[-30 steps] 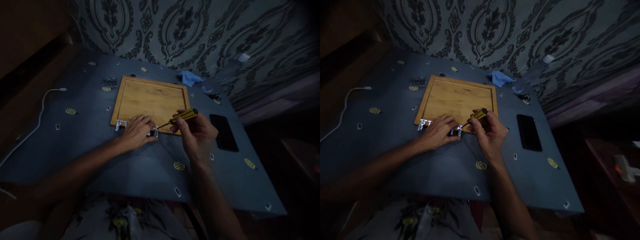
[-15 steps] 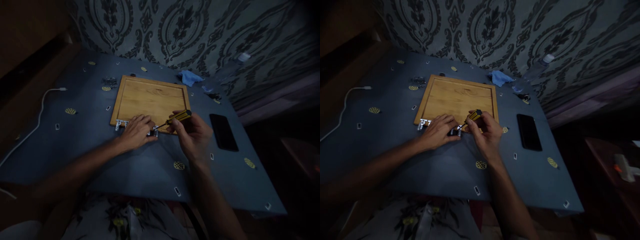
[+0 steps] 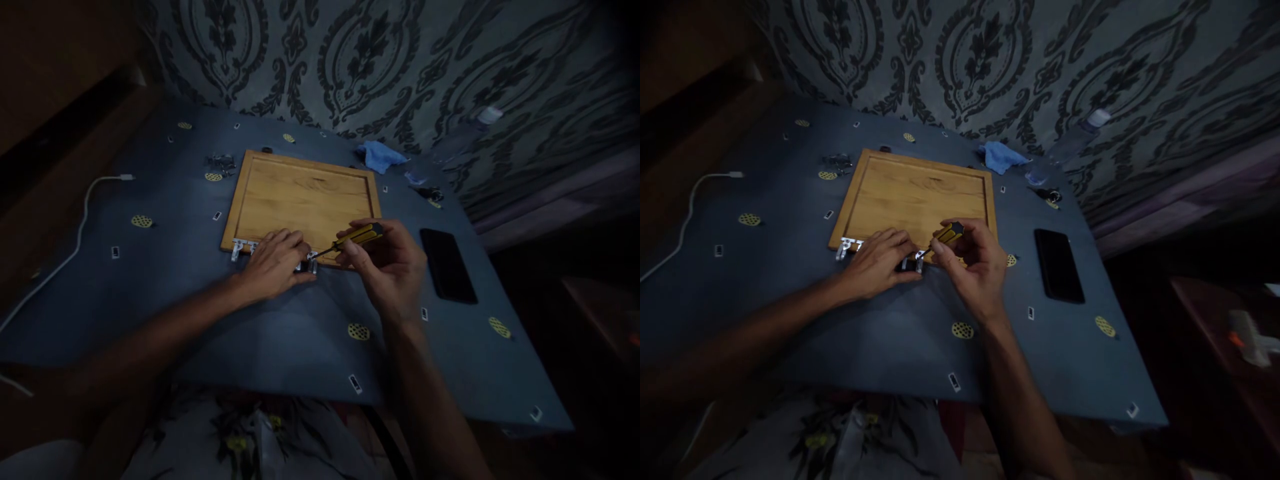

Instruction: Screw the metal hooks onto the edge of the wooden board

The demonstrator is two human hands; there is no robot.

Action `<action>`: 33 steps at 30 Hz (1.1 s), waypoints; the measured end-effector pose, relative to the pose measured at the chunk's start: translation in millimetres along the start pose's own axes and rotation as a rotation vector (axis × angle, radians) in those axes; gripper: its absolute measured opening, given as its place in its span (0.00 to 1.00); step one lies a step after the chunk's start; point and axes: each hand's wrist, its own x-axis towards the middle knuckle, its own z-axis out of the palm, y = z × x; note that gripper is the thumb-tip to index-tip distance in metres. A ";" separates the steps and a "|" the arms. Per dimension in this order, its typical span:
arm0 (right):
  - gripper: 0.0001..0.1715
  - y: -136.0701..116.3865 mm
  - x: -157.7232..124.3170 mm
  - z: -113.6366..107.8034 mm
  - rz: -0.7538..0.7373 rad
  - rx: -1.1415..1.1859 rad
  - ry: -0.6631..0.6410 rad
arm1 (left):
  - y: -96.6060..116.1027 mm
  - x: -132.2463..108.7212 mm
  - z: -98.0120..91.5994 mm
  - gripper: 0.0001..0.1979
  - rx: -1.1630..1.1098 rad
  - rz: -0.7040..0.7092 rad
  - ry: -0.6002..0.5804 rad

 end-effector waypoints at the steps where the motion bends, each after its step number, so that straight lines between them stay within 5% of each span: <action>1: 0.19 -0.4 0.4 -0.9 -0.003 -0.001 -0.026 | 0.1 0.0 -0.1 0.20 0.001 0.001 0.000; 11: 0.17 -2.2 -2.3 2.9 0.015 -0.030 0.032 | 0.3 0.3 -1.5 0.21 -0.008 -0.003 -0.005; 18: 0.17 -1.2 -0.5 0.7 0.006 -0.030 -0.042 | 0.9 0.3 -0.3 0.20 0.009 -0.003 -0.001; 26: 0.14 2.9 -1.0 3.5 -0.072 -0.030 0.149 | 1.6 0.8 -3.4 0.19 -0.008 -0.007 -0.033; 33: 0.14 2.0 -1.2 3.3 -0.042 -0.066 0.079 | 0.5 0.0 -1.0 0.19 -0.015 -0.003 -0.002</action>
